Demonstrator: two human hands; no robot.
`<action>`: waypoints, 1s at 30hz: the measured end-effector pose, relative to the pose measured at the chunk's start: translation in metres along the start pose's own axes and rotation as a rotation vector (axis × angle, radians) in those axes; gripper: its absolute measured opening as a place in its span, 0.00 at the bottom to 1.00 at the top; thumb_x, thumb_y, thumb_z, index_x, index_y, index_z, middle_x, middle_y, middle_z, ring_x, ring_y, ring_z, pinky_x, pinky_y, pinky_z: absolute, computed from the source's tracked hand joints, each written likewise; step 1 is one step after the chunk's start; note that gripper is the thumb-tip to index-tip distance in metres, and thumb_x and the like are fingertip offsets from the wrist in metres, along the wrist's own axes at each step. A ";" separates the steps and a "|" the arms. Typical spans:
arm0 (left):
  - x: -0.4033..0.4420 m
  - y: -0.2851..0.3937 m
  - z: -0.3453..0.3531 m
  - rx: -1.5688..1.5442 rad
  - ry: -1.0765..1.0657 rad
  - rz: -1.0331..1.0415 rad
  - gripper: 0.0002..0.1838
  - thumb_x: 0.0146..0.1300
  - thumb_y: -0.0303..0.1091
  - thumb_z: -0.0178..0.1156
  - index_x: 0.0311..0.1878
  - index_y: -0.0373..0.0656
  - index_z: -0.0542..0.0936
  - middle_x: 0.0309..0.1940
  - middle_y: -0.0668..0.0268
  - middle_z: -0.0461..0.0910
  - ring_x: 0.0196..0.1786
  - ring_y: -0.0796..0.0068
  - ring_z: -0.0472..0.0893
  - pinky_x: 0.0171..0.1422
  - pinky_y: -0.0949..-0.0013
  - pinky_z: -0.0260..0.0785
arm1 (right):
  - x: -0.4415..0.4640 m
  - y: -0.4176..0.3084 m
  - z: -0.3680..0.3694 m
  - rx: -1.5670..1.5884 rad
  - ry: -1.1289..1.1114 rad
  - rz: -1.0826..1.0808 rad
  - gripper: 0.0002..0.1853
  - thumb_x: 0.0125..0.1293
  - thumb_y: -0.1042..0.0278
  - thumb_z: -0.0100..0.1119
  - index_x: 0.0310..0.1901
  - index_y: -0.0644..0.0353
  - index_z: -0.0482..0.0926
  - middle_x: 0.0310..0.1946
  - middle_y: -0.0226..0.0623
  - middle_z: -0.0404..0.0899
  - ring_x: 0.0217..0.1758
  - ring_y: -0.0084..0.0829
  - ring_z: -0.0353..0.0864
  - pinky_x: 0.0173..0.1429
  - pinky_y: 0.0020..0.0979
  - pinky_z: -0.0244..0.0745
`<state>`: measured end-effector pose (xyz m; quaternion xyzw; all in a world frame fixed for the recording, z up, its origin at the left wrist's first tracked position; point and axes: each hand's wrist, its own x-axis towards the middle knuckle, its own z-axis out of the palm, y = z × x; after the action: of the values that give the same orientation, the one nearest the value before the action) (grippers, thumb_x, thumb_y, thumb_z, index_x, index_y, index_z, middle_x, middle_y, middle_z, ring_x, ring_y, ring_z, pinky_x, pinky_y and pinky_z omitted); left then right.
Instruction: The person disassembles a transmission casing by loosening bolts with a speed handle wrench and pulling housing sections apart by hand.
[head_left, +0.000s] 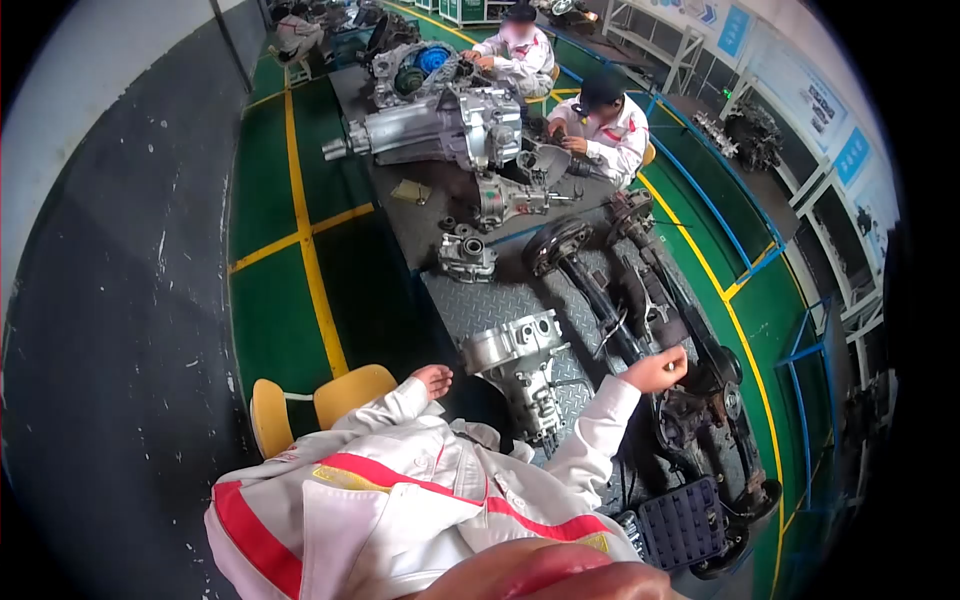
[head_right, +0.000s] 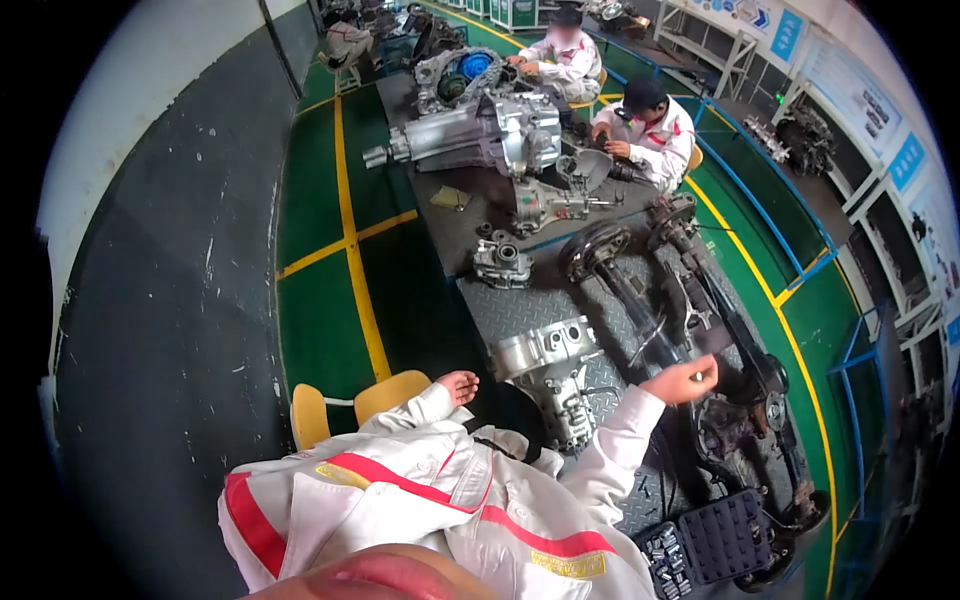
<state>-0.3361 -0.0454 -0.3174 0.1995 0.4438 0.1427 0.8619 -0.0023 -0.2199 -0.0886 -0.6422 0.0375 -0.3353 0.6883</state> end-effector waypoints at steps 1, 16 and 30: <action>0.001 -0.001 -0.002 -0.009 0.007 -0.008 0.10 0.60 0.30 0.51 0.44 0.43 0.77 0.42 0.64 0.80 0.44 0.68 0.79 0.48 0.62 0.74 | -0.001 0.008 0.010 0.023 -0.050 -0.002 0.14 0.68 0.66 0.53 0.43 0.71 0.73 0.39 0.44 0.76 0.42 0.33 0.73 0.51 0.31 0.68; 0.007 -0.014 -0.005 0.074 -0.041 -0.104 0.07 0.60 0.32 0.53 0.40 0.46 0.78 0.39 0.66 0.81 0.40 0.69 0.80 0.46 0.66 0.74 | -0.023 -0.036 -0.037 0.118 -0.743 0.105 0.08 0.64 0.66 0.59 0.36 0.62 0.76 0.22 0.27 0.72 0.17 0.16 0.66 0.24 0.19 0.60; 0.001 -0.011 -0.007 0.069 -0.020 -0.025 0.08 0.65 0.33 0.51 0.43 0.43 0.77 0.40 0.64 0.81 0.41 0.70 0.79 0.48 0.66 0.74 | 0.012 0.014 -0.023 0.231 -0.364 0.195 0.10 0.66 0.62 0.58 0.35 0.60 0.75 0.17 0.23 0.68 0.18 0.16 0.64 0.26 0.18 0.61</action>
<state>-0.3408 -0.0532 -0.3269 0.2250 0.4422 0.1144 0.8607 0.0018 -0.2463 -0.1008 -0.6025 -0.0641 -0.1481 0.7816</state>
